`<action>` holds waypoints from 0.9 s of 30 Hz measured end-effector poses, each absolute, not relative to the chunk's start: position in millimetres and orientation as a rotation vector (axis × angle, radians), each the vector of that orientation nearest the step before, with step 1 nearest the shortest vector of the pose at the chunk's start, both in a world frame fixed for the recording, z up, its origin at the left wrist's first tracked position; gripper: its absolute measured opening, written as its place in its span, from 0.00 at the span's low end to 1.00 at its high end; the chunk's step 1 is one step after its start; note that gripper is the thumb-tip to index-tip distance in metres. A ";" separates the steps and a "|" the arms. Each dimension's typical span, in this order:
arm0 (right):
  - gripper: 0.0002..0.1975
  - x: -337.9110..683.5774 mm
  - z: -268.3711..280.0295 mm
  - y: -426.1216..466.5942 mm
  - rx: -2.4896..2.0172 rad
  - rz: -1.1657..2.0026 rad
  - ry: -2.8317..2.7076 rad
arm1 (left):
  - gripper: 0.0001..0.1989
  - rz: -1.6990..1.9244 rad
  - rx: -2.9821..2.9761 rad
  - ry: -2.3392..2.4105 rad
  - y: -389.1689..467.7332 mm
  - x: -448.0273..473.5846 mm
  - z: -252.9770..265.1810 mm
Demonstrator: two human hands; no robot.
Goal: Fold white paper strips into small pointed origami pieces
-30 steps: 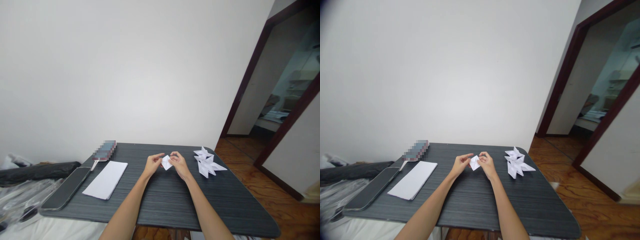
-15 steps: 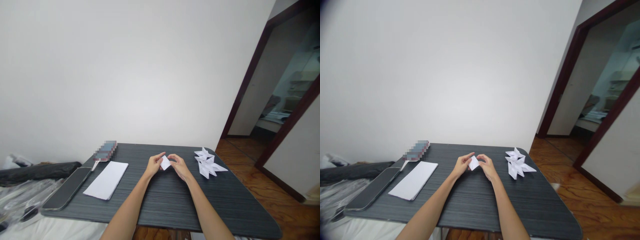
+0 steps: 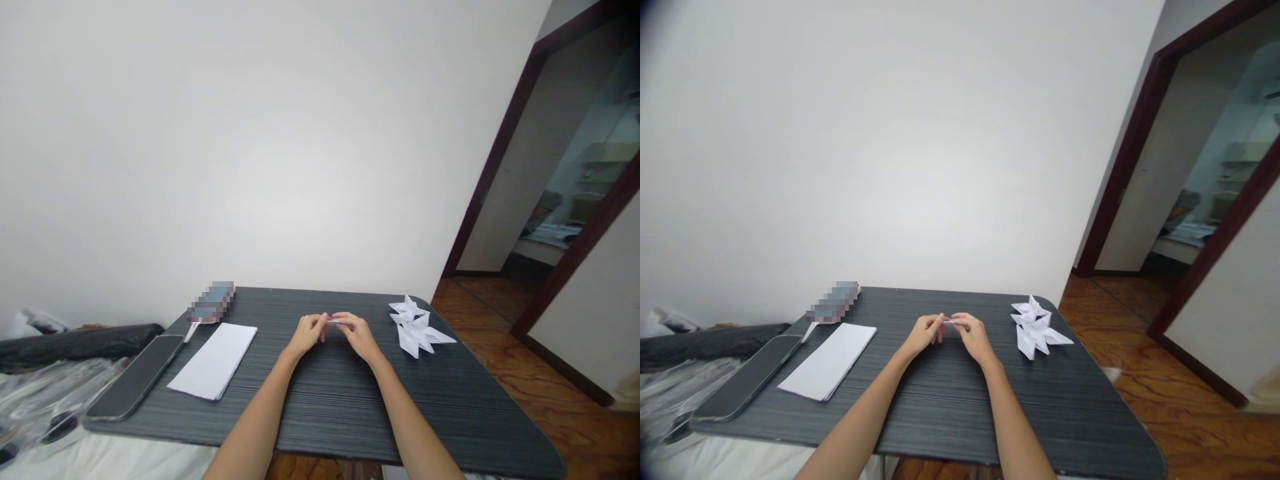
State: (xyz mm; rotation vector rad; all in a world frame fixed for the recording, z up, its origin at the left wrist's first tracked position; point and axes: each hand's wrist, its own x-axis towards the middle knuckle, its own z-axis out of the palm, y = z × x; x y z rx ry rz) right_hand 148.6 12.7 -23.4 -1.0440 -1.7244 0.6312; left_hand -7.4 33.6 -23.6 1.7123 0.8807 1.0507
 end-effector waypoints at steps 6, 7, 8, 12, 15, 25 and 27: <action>0.14 149.4 -20.5 10.9 -1.023 0.992 -1.677 | 0.18 1.077 1.869 0.889 28.6 -12.8 -17.8; 0.14 148.9 -19.3 9.7 -1.002 1.074 -1.658 | 0.19 1.046 1.828 0.862 28.6 -12.8 -17.2; 0.15 148.5 -18.0 8.3 -0.983 1.150 -1.633 | 0.19 1.018 1.782 0.830 28.8 -12.7 -16.4; 0.19 149.0 -12.4 3.7 -0.891 1.335 -1.478 | 0.21 0.960 1.610 0.688 27.8 -13.6 -9.3; 0.19 151.5 -8.8 1.7 -0.788 1.403 -1.367 | 0.21 0.983 1.477 0.627 25.1 -14.9 -3.1; 0.13 153.7 -5.9 -0.6 -0.672 1.477 -1.228 | 0.13 1.087 1.168 0.550 21.3 -13.4 -2.3; 0.11 153.0 -5.7 -1.1 -0.665 1.477 -1.242 | 0.10 1.085 1.157 0.545 21.6 -14.0 -2.6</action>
